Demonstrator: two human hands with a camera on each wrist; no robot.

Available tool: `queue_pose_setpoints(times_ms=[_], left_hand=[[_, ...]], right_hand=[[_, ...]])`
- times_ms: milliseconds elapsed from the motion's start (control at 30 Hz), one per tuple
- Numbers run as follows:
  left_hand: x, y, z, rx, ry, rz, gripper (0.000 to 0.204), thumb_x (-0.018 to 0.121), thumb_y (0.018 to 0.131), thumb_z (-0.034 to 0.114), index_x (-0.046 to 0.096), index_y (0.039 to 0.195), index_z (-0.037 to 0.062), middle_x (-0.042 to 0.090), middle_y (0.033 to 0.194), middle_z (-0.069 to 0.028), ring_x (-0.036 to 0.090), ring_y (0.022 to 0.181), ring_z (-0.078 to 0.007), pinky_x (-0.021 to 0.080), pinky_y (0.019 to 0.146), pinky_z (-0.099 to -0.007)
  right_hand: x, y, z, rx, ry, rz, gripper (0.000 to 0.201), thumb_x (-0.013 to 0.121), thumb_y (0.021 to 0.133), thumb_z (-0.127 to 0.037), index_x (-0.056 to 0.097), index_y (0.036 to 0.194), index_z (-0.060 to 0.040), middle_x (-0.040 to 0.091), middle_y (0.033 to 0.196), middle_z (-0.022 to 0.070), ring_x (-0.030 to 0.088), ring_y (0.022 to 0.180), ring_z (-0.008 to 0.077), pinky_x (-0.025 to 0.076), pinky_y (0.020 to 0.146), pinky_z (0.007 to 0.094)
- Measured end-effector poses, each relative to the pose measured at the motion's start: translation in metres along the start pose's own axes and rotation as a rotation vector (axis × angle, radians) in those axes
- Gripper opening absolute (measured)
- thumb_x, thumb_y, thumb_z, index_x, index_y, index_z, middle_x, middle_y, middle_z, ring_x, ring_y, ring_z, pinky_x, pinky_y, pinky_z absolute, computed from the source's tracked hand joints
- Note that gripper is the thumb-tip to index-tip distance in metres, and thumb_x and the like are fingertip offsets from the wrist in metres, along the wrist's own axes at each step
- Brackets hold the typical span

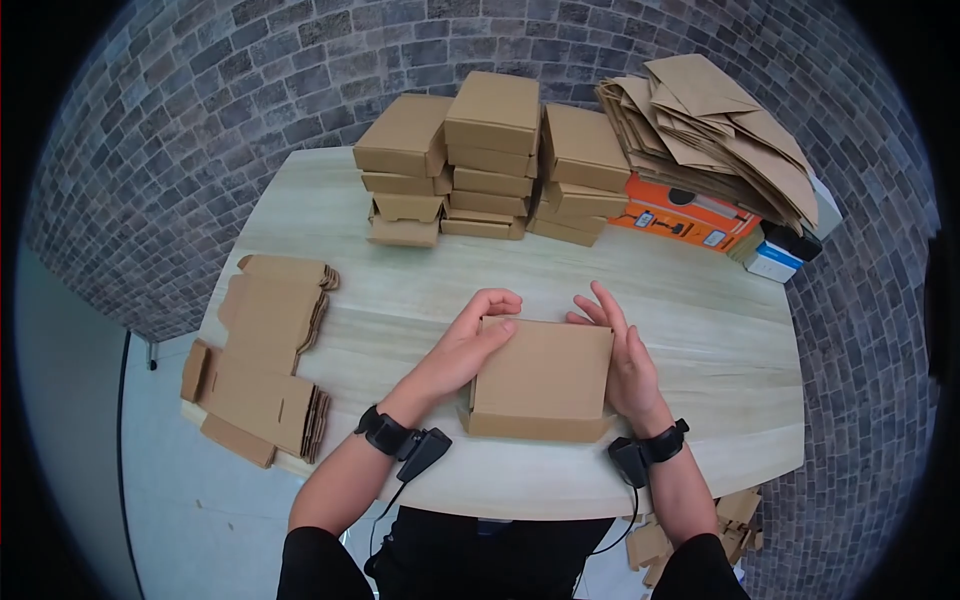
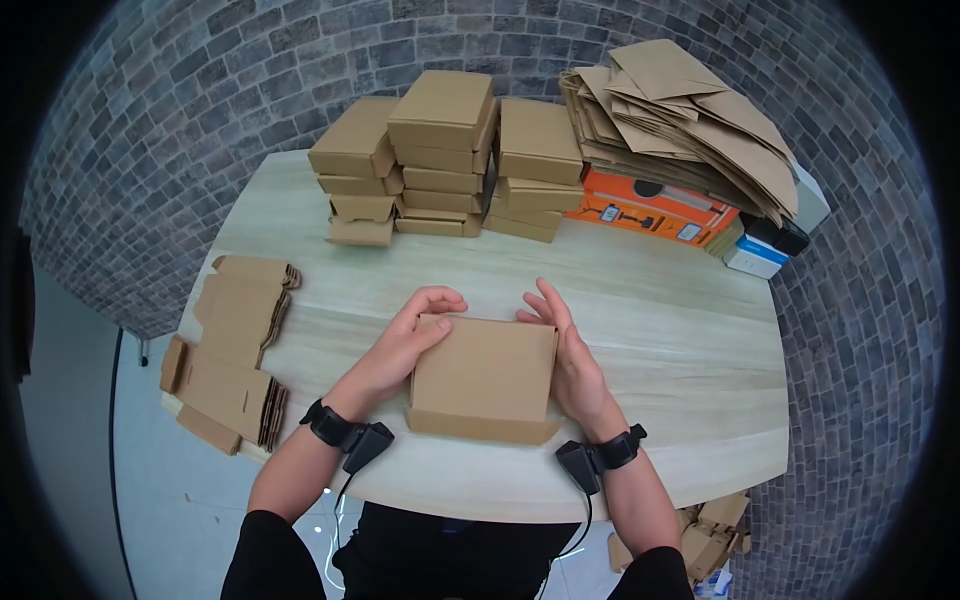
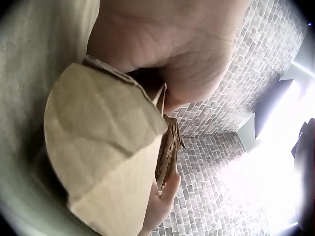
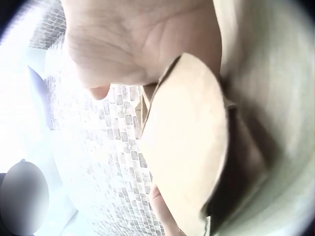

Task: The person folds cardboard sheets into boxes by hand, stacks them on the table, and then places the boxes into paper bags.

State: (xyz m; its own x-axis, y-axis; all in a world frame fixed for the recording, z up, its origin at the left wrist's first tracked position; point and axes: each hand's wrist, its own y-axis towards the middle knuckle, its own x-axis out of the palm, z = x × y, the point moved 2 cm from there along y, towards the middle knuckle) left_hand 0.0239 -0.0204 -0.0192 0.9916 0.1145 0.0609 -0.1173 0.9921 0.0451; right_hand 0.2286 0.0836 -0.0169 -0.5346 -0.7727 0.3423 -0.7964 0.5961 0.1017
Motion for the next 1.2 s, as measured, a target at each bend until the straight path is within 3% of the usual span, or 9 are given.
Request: queue_pose_setpoints(times_ms=[267,400,567,700,767,800,867,1067,1200], left_hand=[[-0.011,0.008,0.001,-0.155,-0.585,0.266,0.031,0.045,0.099,0.01,0.049,0.129,0.0106,0.061,0.12,-0.0113,0.062,0.106,-0.0197,0.052,0.092,-0.0337],[-0.024,0.008,-0.01,-0.191,-0.635,0.084,0.03,0.042,0.099,0.012,0.052,0.127,0.0089,0.063,0.114,-0.0097,0.063,0.104,-0.019,0.054,0.089,-0.0335],[-0.017,0.008,-0.018,-0.241,-0.445,0.112,0.031,0.041,0.1,0.019,0.055,0.123,0.0034,0.064,0.112,-0.008,0.063,0.102,-0.0166,0.053,0.087,-0.0307],[-0.003,0.005,-0.006,-0.177,-0.489,0.078,0.038,0.042,0.103,0.031,0.05,0.13,0.006,0.057,0.125,-0.0088,0.057,0.112,-0.0174,0.049,0.094,-0.0345],[0.005,-0.001,0.003,-0.147,-0.44,0.006,0.062,0.042,0.1,0.054,0.039,0.142,0.0089,0.04,0.144,-0.0119,0.045,0.13,-0.0237,0.039,0.107,-0.0413],[0.003,0.0,-0.001,-0.147,-0.441,0.007,0.062,0.042,0.1,0.054,0.039,0.142,0.0089,0.04,0.144,-0.0119,0.045,0.13,-0.0237,0.039,0.107,-0.0413],[-0.001,0.001,0.0,0.248,0.123,-0.059,0.083,0.047,0.092,0.068,0.027,0.15,0.0119,0.021,0.155,-0.0143,0.032,0.14,-0.0296,0.028,0.113,-0.0461],[0.005,-0.002,0.002,0.351,0.471,0.127,0.092,0.062,0.088,0.059,0.017,0.152,0.01,0.02,0.156,-0.0204,0.031,0.142,-0.0333,0.025,0.115,-0.0436],[0.014,-0.002,0.005,0.302,0.216,0.114,0.09,0.062,0.093,0.049,0.009,0.154,0.0082,0.025,0.154,-0.0235,0.032,0.141,-0.0346,0.024,0.115,-0.0429]], right_hand=[[0.008,0.004,-0.019,-0.154,-0.191,-0.062,0.087,0.038,0.096,-0.061,0.005,0.157,-0.0082,0.004,0.164,0.0141,0.009,0.151,0.0288,0.011,0.121,0.0437],[0.007,0.004,-0.022,-0.135,-0.369,-0.148,0.088,0.052,0.094,-0.049,0.008,0.157,-0.0058,0.005,0.164,0.0147,0.007,0.151,0.0283,0.013,0.12,0.0422],[0.013,-0.001,-0.017,-0.286,-0.797,-0.118,0.085,0.061,0.089,-0.042,0.021,0.153,-0.0035,0.017,0.161,0.0179,0.014,0.15,0.0309,0.018,0.119,0.0422],[-0.01,0.005,0.008,-0.213,-0.574,0.091,0.081,0.055,0.091,-0.055,0.028,0.15,-0.0065,0.03,0.154,0.0137,0.027,0.143,0.0263,0.024,0.116,0.0417],[-0.011,0.005,0.009,-0.178,-0.432,0.145,0.081,0.05,0.092,-0.061,0.029,0.151,-0.0088,0.032,0.154,0.0105,0.03,0.141,0.0223,0.027,0.115,0.0412],[-0.01,0.005,0.007,-0.11,-0.33,0.228,0.077,0.046,0.094,-0.061,0.031,0.149,-0.0092,0.034,0.152,0.01,0.031,0.14,0.0215,0.027,0.114,0.0408],[-0.011,0.004,0.007,-0.04,-0.228,0.307,0.073,0.042,0.097,-0.061,0.033,0.147,-0.0096,0.036,0.15,0.0095,0.032,0.139,0.0208,0.027,0.113,0.0405],[-0.02,-0.002,0.025,-0.038,-0.409,0.376,0.064,0.036,0.103,-0.047,0.035,0.145,-0.0003,0.043,0.143,0.0137,0.034,0.136,0.0201,0.022,0.114,0.0347],[-0.019,0.002,0.023,-0.164,-0.368,0.331,0.062,0.039,0.103,-0.044,0.032,0.147,-0.0008,0.034,0.15,0.0132,0.03,0.139,0.0205,0.02,0.116,0.0364]])
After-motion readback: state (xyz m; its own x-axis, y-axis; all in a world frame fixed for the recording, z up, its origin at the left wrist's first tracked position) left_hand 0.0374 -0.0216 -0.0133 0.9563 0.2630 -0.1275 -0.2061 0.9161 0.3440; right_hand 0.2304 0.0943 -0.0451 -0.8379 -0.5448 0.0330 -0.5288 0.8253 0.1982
